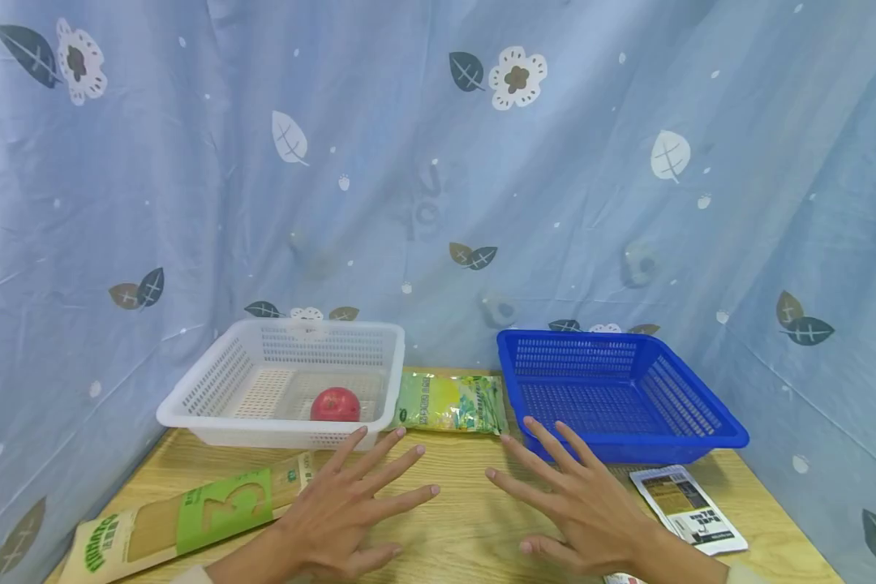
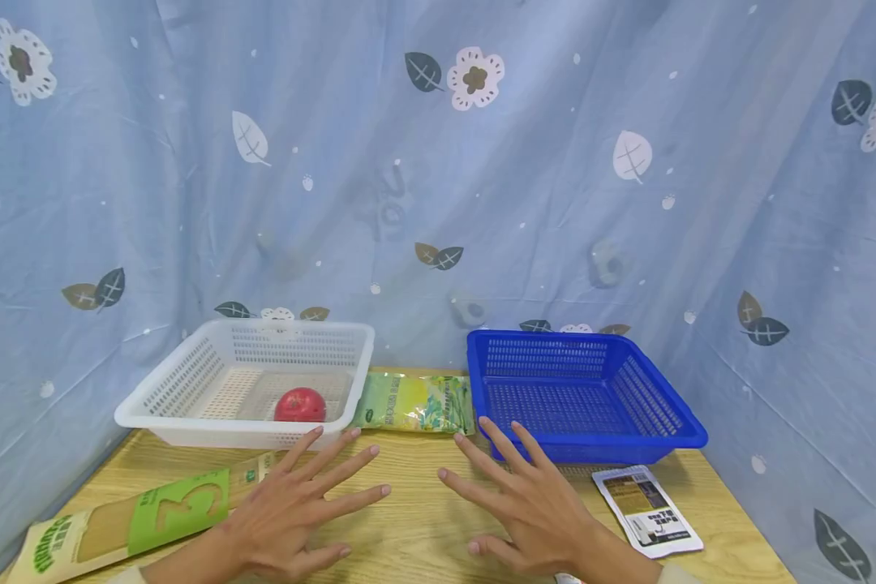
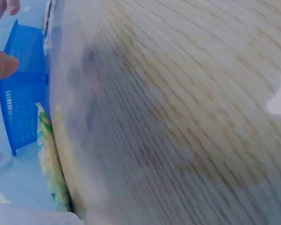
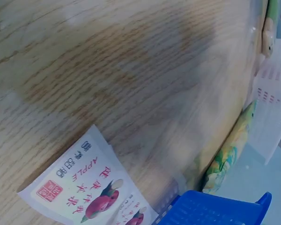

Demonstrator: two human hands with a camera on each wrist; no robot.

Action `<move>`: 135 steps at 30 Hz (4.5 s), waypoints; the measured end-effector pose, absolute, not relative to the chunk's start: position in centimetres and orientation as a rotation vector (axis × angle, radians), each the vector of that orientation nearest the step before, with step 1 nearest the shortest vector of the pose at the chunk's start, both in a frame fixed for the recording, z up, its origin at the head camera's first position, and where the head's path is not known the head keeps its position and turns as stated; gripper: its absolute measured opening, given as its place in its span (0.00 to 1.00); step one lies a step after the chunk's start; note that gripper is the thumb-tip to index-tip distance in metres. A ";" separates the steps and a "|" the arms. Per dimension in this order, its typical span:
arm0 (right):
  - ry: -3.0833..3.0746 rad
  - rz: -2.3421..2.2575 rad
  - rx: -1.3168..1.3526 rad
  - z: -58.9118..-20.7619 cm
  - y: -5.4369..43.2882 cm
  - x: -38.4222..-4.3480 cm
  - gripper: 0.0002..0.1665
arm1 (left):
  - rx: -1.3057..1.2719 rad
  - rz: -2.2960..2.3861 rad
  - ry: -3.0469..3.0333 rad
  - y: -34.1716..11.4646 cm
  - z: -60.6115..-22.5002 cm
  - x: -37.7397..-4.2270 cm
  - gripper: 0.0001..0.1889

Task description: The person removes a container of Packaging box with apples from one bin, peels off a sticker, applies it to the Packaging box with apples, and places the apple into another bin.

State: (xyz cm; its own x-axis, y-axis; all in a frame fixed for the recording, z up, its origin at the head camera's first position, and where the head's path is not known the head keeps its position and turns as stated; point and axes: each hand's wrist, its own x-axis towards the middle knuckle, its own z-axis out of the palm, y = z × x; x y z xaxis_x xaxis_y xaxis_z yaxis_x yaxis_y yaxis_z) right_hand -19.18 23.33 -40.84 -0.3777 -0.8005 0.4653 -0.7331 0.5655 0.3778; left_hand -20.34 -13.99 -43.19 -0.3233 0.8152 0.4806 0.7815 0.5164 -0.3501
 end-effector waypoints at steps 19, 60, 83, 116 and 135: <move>-2.198 0.108 1.087 -39.9 21.3 -20.9 0.42 | -1.108 -0.510 -2.073 -13.8 -43.8 -19.0 0.31; -2.214 0.684 1.185 -34.3 13.3 -24.0 0.45 | 0.141 -2.373 -1.475 -17.6 -44.5 -20.8 0.15; -2.433 1.089 1.141 -34.2 7.5 -27.4 0.46 | 0.491 -2.523 -0.747 -20.9 -42.5 -23.8 0.07; -2.602 1.775 0.387 -35.0 -3.6 -30.1 0.48 | 0.536 -2.295 -0.599 -21.0 -43.1 -25.1 0.07; -3.036 1.268 0.097 -36.3 -6.7 -31.6 0.56 | 0.529 -2.299 -0.628 -20.7 -43.0 -25.0 0.08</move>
